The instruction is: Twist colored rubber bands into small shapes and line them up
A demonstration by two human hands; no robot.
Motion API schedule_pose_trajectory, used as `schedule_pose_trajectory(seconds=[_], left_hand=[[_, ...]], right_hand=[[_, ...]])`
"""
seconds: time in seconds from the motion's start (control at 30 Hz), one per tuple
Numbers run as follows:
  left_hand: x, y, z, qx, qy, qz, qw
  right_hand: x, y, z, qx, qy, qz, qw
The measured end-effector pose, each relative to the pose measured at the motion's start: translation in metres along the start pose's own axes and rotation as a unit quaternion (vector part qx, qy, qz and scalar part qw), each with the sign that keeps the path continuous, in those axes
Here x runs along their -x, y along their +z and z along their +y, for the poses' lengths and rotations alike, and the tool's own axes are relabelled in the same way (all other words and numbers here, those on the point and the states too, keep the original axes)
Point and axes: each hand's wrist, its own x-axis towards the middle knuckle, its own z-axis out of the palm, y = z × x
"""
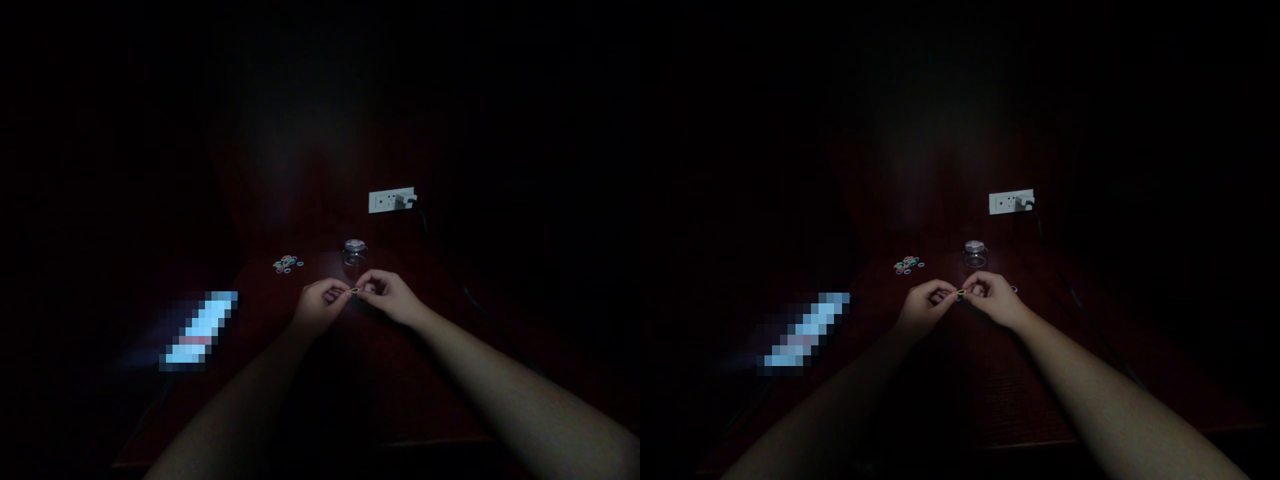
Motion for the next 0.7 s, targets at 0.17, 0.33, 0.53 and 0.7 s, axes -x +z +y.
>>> schedule_pose_trajectory(seconds=[0.17,0.33,0.53,0.7], left_hand=[[0.0004,0.0007,-0.0001,-0.005,0.000,-0.001,1.000],[0.0014,0.0012,0.0010,0.000,0.003,-0.009,1.000],[0.0014,0.0004,0.0034,-0.004,0.000,-0.007,1.000],[0.0009,0.0000,0.0046,-0.013,-0.001,-0.005,1.000]], right_hand=[[-0.0004,-0.0006,0.0008,0.017,-0.004,0.005,1.000],[-0.0013,-0.0017,0.0030,0.040,-0.005,0.021,0.999],[0.0001,-0.0028,-0.0009,0.053,-0.010,0.030,0.998],[0.0008,-0.0036,-0.0044,0.055,-0.012,0.025,0.998]])
